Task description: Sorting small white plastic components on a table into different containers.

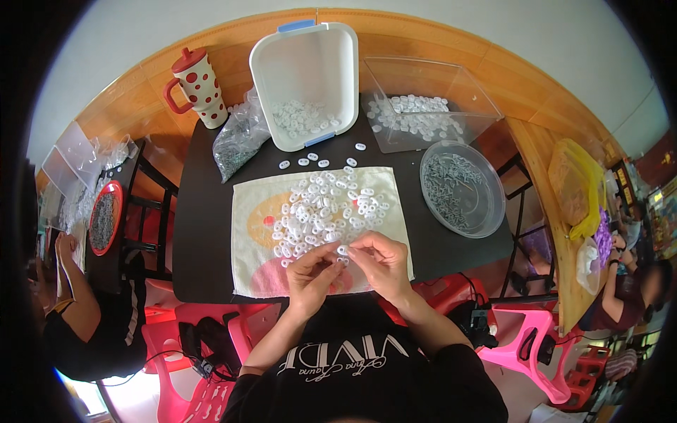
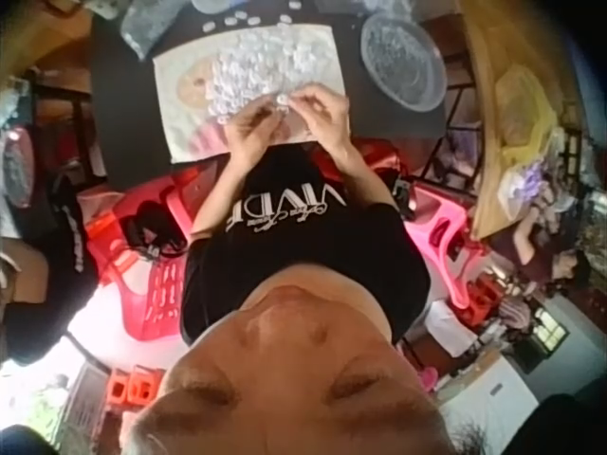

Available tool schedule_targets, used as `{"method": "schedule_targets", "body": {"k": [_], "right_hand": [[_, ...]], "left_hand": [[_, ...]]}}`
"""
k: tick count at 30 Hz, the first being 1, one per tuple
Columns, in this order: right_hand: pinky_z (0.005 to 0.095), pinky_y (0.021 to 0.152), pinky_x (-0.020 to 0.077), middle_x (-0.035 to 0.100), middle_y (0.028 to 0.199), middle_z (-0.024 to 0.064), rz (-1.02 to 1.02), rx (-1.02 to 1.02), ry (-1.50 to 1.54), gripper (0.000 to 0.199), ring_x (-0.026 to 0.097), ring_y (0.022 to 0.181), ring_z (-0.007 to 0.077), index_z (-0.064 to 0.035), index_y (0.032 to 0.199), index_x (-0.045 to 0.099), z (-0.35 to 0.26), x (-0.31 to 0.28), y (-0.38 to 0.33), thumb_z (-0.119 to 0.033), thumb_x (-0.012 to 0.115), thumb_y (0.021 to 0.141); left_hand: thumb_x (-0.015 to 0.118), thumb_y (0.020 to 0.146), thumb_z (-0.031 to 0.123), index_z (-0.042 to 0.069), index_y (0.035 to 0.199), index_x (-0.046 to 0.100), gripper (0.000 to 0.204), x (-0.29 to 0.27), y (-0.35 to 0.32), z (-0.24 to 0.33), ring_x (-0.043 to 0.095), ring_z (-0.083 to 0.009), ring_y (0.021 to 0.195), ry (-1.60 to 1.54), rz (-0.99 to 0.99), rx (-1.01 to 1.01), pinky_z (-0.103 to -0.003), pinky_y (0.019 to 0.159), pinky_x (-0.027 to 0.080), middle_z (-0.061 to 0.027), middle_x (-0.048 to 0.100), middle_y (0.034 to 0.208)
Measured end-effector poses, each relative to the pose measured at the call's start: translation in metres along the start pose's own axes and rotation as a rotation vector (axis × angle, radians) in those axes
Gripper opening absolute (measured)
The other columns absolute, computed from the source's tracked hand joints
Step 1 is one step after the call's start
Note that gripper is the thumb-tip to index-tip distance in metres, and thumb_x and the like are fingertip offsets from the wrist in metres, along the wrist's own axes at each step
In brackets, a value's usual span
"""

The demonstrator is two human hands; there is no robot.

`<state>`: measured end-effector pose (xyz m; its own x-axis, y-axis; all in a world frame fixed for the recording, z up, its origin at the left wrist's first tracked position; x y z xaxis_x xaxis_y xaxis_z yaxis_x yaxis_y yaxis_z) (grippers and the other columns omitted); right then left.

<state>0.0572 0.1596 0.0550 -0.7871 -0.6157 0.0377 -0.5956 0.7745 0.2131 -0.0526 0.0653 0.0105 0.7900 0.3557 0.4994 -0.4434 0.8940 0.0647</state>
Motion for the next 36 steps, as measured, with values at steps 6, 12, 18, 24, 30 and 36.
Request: {"method": "schedule_targets", "body": {"k": [6, 12, 18, 24, 30, 36], "right_hand": [[0.0229, 0.069, 0.0438, 0.065, 0.083, 0.0059, -0.067, -0.070, -0.059, 0.005, 0.057, 0.075, 0.0087, 0.0052, 0.089, 0.066, -0.001, 0.003, 0.001, 0.010, 0.066, 0.086], [0.0269, 0.067, 0.0424, 0.065, 0.081, 0.0070, -0.182, -0.077, -0.153, 0.005, 0.056, 0.072, 0.0126, 0.0021, 0.087, 0.065, -0.006, 0.003, 0.005, 0.007, 0.068, 0.085], [0.0267, 0.064, 0.0398, 0.058, 0.076, 0.0046, -0.267, -0.095, -0.144, 0.006, 0.049, 0.067, 0.0114, 0.0019, 0.086, 0.063, -0.007, 0.002, 0.007, 0.007, 0.067, 0.087], [0.0220, 0.060, 0.0357, 0.053, 0.078, 0.0012, -0.207, -0.030, -0.085, 0.007, 0.045, 0.068, 0.0069, 0.0030, 0.089, 0.062, 0.005, -0.008, -0.002, 0.010, 0.064, 0.089], [0.0231, 0.060, 0.0368, 0.054, 0.076, 0.0017, -0.164, -0.072, -0.063, 0.008, 0.044, 0.066, 0.0070, 0.0034, 0.088, 0.062, 0.002, -0.006, -0.002, 0.011, 0.064, 0.088], [0.0247, 0.063, 0.0387, 0.055, 0.070, 0.0022, -0.167, -0.176, -0.130, 0.009, 0.046, 0.065, 0.0079, 0.0026, 0.087, 0.063, -0.005, -0.007, -0.003, 0.011, 0.064, 0.088]], "left_hand": [[0.061, 0.091, -0.011, -0.001, 0.125, 0.065, 0.036, 0.000, 0.000, 0.000, 0.061, -0.0058, 0.067, 0.006, 0.004, 0.006, -0.019, 0.054, 0.048, -0.0041, 0.066, 0.090], [0.061, 0.092, -0.011, 0.001, 0.123, 0.066, 0.034, 0.000, -0.002, 0.000, 0.061, -0.0051, 0.068, 0.136, -0.003, 0.060, -0.019, 0.055, 0.047, -0.0037, 0.066, 0.092], [0.064, 0.089, -0.012, 0.000, 0.118, 0.068, 0.031, 0.010, 0.002, 0.011, 0.062, -0.0068, 0.071, 0.349, -0.032, 0.146, -0.021, 0.060, 0.049, -0.0032, 0.065, 0.091], [0.065, 0.086, -0.012, -0.003, 0.110, 0.069, 0.025, 0.019, 0.004, 0.018, 0.064, -0.0096, 0.073, 0.560, -0.061, 0.214, -0.024, 0.064, 0.051, -0.0045, 0.065, 0.091], [0.065, 0.087, -0.013, -0.004, 0.109, 0.069, 0.024, 0.012, 0.005, 0.011, 0.065, -0.0096, 0.074, 0.475, -0.030, 0.189, -0.023, 0.064, 0.051, -0.0049, 0.064, 0.092], [0.065, 0.086, -0.014, -0.002, 0.110, 0.069, 0.027, 0.015, 0.004, 0.014, 0.064, -0.0089, 0.073, 0.574, -0.030, 0.244, -0.023, 0.063, 0.051, -0.0040, 0.063, 0.090]]}}
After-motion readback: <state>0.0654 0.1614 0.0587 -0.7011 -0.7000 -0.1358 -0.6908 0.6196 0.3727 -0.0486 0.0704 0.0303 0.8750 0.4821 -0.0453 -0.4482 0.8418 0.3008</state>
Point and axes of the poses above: each hand's wrist, its own y-axis towards the middle knuckle, its own x-axis out of the palm, z = x × y, the point moved 9 cm from there along y, towards the middle knuckle
